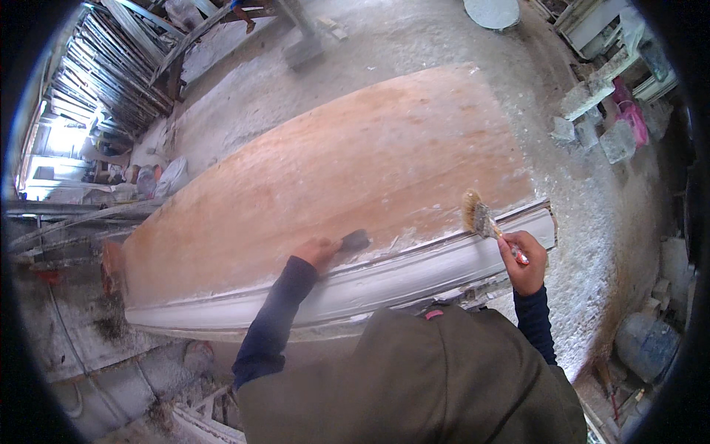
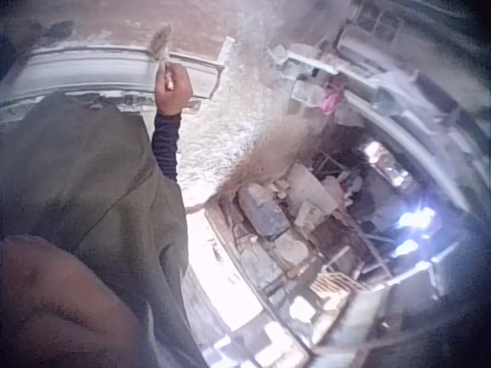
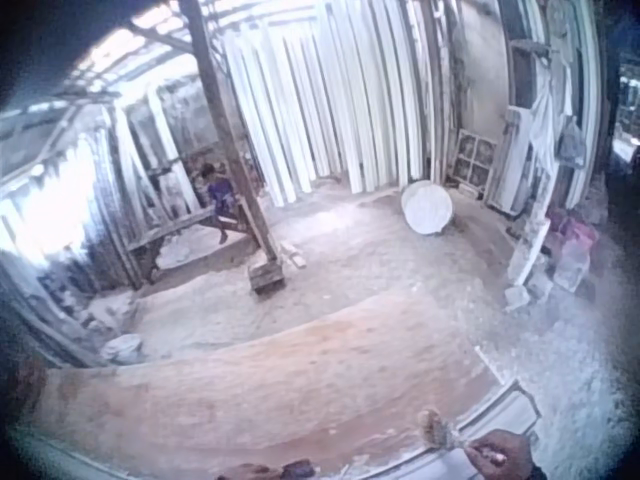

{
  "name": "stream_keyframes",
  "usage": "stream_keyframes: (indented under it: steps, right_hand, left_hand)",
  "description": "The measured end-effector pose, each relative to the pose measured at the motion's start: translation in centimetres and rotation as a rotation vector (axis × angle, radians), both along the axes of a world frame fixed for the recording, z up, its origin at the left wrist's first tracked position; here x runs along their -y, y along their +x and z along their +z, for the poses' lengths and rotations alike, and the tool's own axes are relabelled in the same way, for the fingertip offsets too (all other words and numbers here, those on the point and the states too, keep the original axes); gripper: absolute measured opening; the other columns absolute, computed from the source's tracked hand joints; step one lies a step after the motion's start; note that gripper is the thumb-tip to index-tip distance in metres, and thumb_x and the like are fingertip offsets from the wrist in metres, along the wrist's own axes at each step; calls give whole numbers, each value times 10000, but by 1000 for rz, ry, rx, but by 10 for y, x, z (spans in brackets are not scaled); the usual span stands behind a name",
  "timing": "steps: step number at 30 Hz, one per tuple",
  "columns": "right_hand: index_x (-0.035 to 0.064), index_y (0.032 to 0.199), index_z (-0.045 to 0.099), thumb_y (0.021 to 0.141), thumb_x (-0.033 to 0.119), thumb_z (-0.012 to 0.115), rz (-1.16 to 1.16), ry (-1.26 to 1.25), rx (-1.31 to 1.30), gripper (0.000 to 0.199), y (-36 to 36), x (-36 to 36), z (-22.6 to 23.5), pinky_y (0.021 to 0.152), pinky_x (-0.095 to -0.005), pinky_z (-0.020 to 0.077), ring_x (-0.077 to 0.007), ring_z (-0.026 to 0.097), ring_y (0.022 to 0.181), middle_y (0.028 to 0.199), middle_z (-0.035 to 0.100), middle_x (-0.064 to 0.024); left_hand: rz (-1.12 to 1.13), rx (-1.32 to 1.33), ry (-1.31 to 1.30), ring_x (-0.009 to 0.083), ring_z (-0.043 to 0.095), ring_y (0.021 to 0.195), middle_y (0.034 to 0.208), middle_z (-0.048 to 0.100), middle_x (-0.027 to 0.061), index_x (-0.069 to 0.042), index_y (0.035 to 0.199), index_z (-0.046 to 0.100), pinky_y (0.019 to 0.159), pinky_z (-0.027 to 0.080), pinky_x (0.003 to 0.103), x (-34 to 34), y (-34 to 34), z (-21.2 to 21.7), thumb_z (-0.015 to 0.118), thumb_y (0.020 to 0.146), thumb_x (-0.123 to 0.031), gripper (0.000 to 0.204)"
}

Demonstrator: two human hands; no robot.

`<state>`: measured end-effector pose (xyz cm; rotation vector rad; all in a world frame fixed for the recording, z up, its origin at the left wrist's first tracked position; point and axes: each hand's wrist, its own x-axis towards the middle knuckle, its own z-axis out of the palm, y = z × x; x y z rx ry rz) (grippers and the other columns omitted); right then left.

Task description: The person scrapes a large, flat, light-colored surface with a metal scraper in their left hand and brushes away debris with a brush in their right hand. The person works along the length of the surface, removing loose material and dust.

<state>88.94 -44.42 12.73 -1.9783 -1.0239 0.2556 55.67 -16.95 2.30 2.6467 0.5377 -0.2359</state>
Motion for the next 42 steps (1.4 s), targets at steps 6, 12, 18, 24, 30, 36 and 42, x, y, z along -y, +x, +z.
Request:
stream_keyframes:
  steps: [6,12,18,24,30,36,42]
  right_hand:
    - [-18,762,584,740,14,631,29,15,-14,61,-10,-16,-9,593,-263,433,-186,566,620,680,577,-107]
    - [1,764,591,742,49,637,70,24,-40,70,-18,-31,-10,578,-286,443,-234,581,622,691,583,-119]
    - [1,764,591,745,39,632,18,-21,3,59,-20,-31,-6,587,-288,444,-231,583,630,691,583,-118]
    - [-1,774,591,747,43,631,-30,-28,35,65,-17,-23,-11,587,-282,440,-222,580,630,691,582,-119]
    - [-22,760,583,752,22,625,-12,-11,-4,62,-28,-27,-4,580,-260,423,-166,551,610,671,574,-102]
    - [-1,772,593,744,43,631,-27,-25,11,64,-34,-25,-3,574,-279,438,-217,577,620,691,581,-115]
    - [2,772,596,742,36,633,-32,-60,5,58,-33,-21,7,583,-281,449,-221,594,644,709,591,-120]
  left_hand:
    - [-46,67,4,293,574,780,854,589,106,-177,1103,551,680,470,383,1,6,-12,534,758,-105,353]
    - [-66,14,6,326,572,780,815,588,151,-108,1007,584,685,448,410,13,62,-82,450,860,-234,236]
    - [24,54,-57,304,572,768,782,565,134,-124,1012,583,664,453,401,2,53,-114,496,825,-201,221]
    - [-103,98,-70,303,569,753,767,558,121,-147,1023,585,643,454,411,17,60,-15,516,810,-166,225]
    - [-54,129,-36,309,577,733,782,573,125,-145,997,593,642,460,409,5,54,-52,447,862,-186,203]
    - [-191,125,-17,300,586,747,780,581,123,-136,1000,587,643,467,405,11,82,-25,413,890,-203,216]
    - [-178,87,-98,273,582,753,768,562,116,-164,1017,570,633,473,391,18,107,-18,457,845,-161,207]
